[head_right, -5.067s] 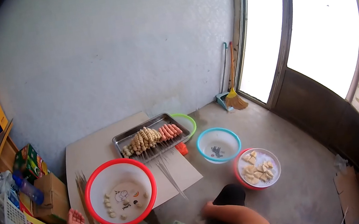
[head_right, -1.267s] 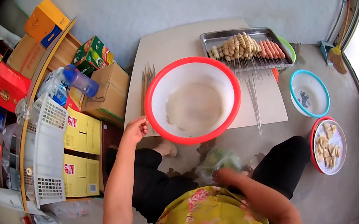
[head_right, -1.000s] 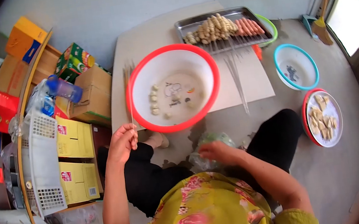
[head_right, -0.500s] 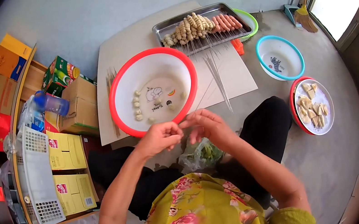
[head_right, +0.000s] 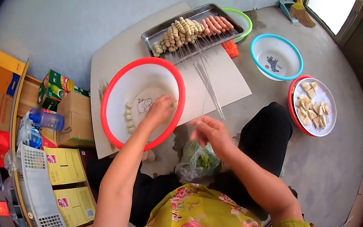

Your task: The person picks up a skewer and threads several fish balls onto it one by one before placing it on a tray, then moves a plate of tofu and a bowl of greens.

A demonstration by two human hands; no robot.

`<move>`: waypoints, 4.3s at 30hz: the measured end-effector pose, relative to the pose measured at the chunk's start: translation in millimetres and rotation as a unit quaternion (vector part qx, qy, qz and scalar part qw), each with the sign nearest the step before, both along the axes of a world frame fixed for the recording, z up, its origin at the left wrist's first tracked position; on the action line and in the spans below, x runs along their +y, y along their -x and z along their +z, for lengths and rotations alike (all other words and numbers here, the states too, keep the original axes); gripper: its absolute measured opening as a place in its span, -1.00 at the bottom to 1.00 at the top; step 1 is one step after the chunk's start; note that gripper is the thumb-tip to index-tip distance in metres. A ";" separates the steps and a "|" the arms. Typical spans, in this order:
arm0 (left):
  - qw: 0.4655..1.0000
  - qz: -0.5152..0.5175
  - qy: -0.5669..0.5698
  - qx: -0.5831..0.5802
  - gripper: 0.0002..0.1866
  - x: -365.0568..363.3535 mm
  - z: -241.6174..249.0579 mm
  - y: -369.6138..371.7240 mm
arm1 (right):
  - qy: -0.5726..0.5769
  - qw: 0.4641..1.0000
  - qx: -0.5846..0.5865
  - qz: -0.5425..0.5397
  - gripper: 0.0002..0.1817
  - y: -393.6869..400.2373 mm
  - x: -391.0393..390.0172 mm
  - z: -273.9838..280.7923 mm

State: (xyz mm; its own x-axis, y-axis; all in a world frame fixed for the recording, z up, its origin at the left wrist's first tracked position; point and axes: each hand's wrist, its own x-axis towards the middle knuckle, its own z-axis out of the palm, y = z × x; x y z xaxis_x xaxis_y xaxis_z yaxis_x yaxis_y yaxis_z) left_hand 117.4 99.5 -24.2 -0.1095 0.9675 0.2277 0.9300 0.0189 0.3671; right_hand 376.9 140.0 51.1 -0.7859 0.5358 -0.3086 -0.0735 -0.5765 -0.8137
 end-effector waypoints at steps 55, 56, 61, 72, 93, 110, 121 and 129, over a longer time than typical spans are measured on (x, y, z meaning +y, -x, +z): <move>0.467 0.063 -0.252 -0.845 -0.57 -160.0 86.0 7.7 | -0.148 0.947 -0.071 0.277 -0.70 27.5 -114.9 68.1; 0.467 0.058 -0.254 -0.845 -0.57 -159.6 85.7 7.7 | -0.145 0.946 -0.076 0.280 -0.70 27.7 -114.4 69.8; 0.466 0.055 -0.259 -0.844 -0.58 -160.6 90.7 4.8 | -0.143 0.944 -0.078 0.287 -0.68 27.9 -114.2 71.5; 0.481 0.050 -0.231 -0.844 -0.66 -159.2 96.8 -0.2 | -0.138 0.949 -0.089 0.270 -0.72 35.1 -114.7 70.2; 0.637 0.104 -0.125 -0.753 -0.66 -155.6 87.3 4.5 | -0.152 0.970 -0.056 0.181 -0.73 37.6 -91.1 51.0; 0.957 0.150 0.249 0.012 -0.86 -99.3 -8.7 48.7 | -0.134 0.981 -0.048 0.131 -0.72 -14.0 -79.1 32.8; 0.624 0.098 -0.040 -0.774 -0.70 -101.4 96.0 37.4 | -0.148 0.968 -0.077 0.188 -0.74 -12.6 -89.0 51.5; 0.502 0.062 -0.136 -0.852 -0.72 -115.3 83.8 24.1 | -0.151 0.963 -0.077 0.210 -0.70 4.5 -102.2 50.2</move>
